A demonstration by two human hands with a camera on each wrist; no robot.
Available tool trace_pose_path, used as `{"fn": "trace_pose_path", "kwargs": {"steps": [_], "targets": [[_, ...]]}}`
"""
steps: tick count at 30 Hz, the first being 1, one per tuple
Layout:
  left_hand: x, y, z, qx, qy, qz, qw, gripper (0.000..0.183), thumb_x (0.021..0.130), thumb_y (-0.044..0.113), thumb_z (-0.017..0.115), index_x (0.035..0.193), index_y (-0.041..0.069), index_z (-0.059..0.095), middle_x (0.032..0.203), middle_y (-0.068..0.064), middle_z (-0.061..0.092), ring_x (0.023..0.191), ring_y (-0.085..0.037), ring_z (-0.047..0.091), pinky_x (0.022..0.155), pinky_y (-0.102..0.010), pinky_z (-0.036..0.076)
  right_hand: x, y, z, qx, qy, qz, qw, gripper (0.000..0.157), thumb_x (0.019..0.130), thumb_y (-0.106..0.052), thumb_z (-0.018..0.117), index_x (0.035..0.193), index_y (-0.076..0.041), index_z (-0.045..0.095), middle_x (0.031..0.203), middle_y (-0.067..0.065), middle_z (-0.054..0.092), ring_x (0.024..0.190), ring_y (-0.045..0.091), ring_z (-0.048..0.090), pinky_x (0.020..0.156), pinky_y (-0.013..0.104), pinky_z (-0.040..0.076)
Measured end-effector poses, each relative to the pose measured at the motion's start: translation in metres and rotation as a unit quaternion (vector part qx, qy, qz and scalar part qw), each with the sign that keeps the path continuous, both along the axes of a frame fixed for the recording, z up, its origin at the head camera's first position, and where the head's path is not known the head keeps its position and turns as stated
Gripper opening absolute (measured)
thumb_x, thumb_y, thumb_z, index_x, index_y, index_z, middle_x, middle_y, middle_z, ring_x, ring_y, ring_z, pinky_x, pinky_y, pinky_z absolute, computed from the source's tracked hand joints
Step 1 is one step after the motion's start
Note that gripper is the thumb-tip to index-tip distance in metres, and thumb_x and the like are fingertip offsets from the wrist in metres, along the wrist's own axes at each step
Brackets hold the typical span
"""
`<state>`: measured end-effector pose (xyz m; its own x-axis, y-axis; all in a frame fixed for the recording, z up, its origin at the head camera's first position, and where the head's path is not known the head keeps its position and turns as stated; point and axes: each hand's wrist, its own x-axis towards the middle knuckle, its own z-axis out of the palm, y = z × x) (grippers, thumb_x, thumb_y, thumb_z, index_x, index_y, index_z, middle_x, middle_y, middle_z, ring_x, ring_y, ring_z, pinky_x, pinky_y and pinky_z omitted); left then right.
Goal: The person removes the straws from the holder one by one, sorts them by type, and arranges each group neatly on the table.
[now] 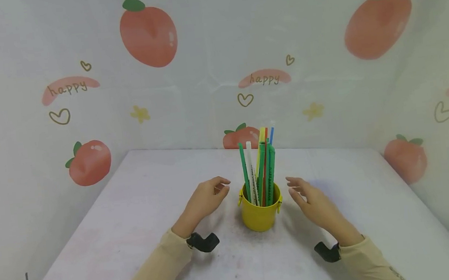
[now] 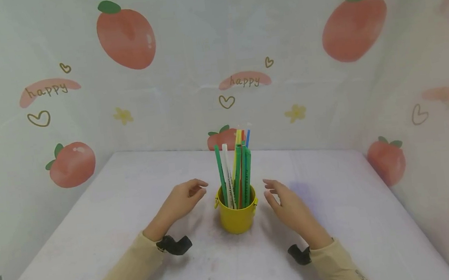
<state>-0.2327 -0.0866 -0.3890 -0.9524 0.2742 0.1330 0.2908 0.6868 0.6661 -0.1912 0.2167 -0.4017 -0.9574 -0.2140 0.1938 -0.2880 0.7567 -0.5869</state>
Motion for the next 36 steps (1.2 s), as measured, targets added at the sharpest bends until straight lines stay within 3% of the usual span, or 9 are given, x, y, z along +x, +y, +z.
{"fn": "trace_pose_path", "kwargs": {"steps": [7,15,24,36], "targets": [[-0.002,0.001,0.009,0.086,-0.015,-0.007,0.9961,0.022,0.098,0.022,0.057,0.118,0.019,0.065,0.098,0.003,0.070,0.087,-0.014,0.065,0.074,-0.031,0.053,-0.001,-0.002,-0.002,-0.070,0.018,0.030,0.997,0.053,0.104,-0.034,0.043,0.149,-0.008,0.033,0.143,0.019,0.048,0.129,0.042,0.047,0.103,0.062,0.040],[-0.005,0.004,0.012,0.151,-0.008,-0.030,0.9880,0.026,0.099,0.022,0.056,0.124,0.016,0.062,0.107,-0.007,0.070,0.096,-0.023,0.067,0.086,-0.041,0.055,-0.001,-0.005,-0.002,-0.102,-0.003,0.052,0.993,0.060,0.102,-0.034,0.048,0.152,-0.012,0.025,0.149,0.020,0.039,0.133,0.042,0.042,0.105,0.062,0.036],[-0.009,0.009,0.011,0.217,-0.015,-0.044,0.9751,0.029,0.098,0.018,0.058,0.126,0.009,0.059,0.113,-0.012,0.068,0.102,-0.029,0.066,0.091,-0.040,0.055,-0.001,-0.008,-0.006,-0.128,-0.017,0.089,0.988,0.069,0.099,-0.026,0.055,0.155,-0.013,0.017,0.153,0.022,0.032,0.136,0.045,0.036,0.107,0.061,0.034],[-0.015,0.015,0.006,0.246,-0.025,-0.037,0.9683,0.031,0.096,0.019,0.062,0.126,0.012,0.059,0.118,-0.008,0.066,0.106,-0.025,0.063,0.093,-0.042,0.054,-0.002,-0.017,-0.009,-0.132,-0.065,0.089,0.985,0.087,0.089,-0.034,0.069,0.156,-0.018,0.014,0.155,0.019,0.030,0.137,0.042,0.038,0.107,0.057,0.038]]}}
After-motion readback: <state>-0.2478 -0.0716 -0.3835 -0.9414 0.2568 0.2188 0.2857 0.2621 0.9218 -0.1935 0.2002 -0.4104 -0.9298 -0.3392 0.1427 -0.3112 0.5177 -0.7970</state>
